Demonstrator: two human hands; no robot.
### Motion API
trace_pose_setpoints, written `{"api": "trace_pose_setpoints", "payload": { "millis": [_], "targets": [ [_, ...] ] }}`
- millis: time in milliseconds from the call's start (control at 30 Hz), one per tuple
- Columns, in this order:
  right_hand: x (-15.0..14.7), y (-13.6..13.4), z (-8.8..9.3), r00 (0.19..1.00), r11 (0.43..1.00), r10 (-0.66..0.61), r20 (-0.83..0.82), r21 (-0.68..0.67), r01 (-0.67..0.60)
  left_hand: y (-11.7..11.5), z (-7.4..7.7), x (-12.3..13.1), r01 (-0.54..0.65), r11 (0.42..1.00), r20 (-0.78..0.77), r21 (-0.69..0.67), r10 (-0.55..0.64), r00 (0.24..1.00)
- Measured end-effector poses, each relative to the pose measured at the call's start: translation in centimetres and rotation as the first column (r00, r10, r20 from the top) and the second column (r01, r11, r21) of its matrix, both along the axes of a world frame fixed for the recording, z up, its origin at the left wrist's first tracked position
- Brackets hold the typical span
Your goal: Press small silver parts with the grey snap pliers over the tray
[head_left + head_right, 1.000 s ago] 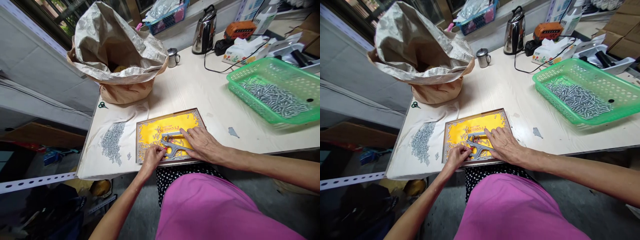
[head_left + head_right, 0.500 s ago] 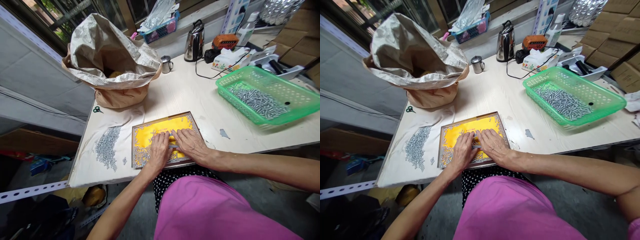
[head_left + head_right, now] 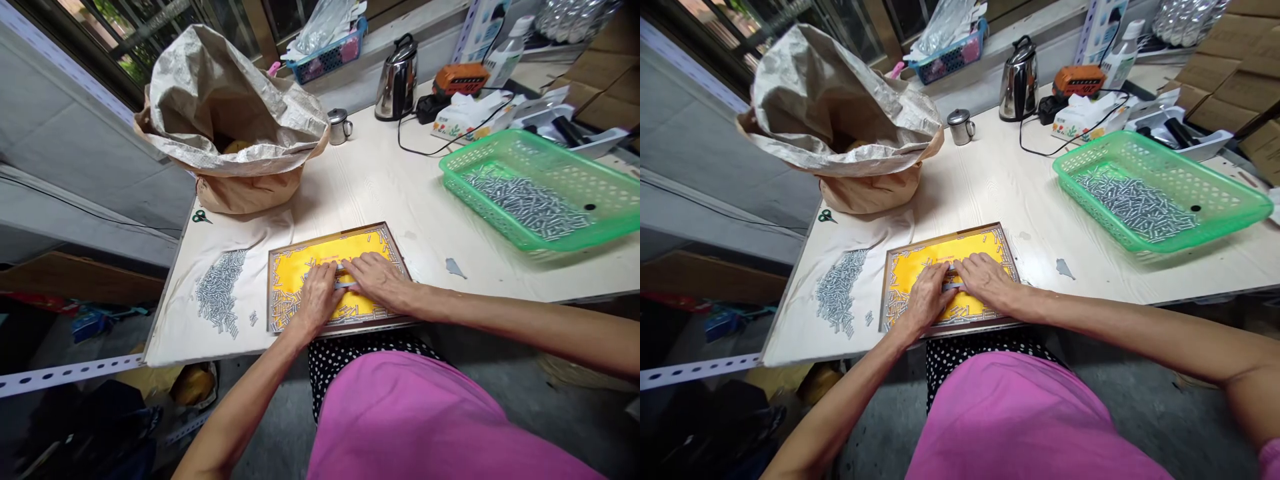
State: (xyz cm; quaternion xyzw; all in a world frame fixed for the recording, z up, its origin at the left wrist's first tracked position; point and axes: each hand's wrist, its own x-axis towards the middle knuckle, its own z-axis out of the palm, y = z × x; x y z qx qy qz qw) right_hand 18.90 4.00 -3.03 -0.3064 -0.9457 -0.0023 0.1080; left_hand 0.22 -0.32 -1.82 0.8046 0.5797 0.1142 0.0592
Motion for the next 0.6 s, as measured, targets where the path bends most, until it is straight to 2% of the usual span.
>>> {"api": "trace_pose_setpoints", "payload": {
  "millis": [100,167,267,333,433,500,600],
  "targets": [
    [0.6,0.7,0.9,0.999,1.0,-0.018,-0.047,0.002,0.018,-0.4,-0.4,-0.6,0.129,0.982,-0.003,0.137,-0.129,0.992],
    [1.3,1.5,1.3,0.996,0.999,-0.046,-0.075,-0.002,0.046,-0.8,-0.1,-0.8,0.234,0.952,-0.034,0.197,-0.231,0.972],
    [2.3,3.5,1.2,0.988,0.99,-0.134,-0.082,-0.044,0.13,-1.3,1.4,-0.6,0.341,0.917,-0.066,0.208,-0.335,0.94],
    [2.7,4.9,1.0,0.99,0.991,-0.117,-0.078,-0.072,0.112,-1.5,2.8,-0.3,0.357,0.917,-0.068,0.174,-0.351,0.934],
    [3.1,6.5,1.3,0.99,0.997,-0.076,-0.12,-0.035,0.072,-1.3,4.6,-0.4,0.325,0.936,-0.038,0.138,-0.323,0.946],
    [3.7,7.2,1.8,0.983,0.994,-0.104,-0.151,0.021,0.108,-0.9,5.0,-1.3,0.246,0.958,0.027,0.146,-0.253,0.967],
    [5.6,7.9,2.6,0.958,0.977,-0.19,-0.214,0.057,0.206,-0.1,4.0,-3.6,-0.042,0.992,0.217,0.122,0.015,0.976]
  ]
}}
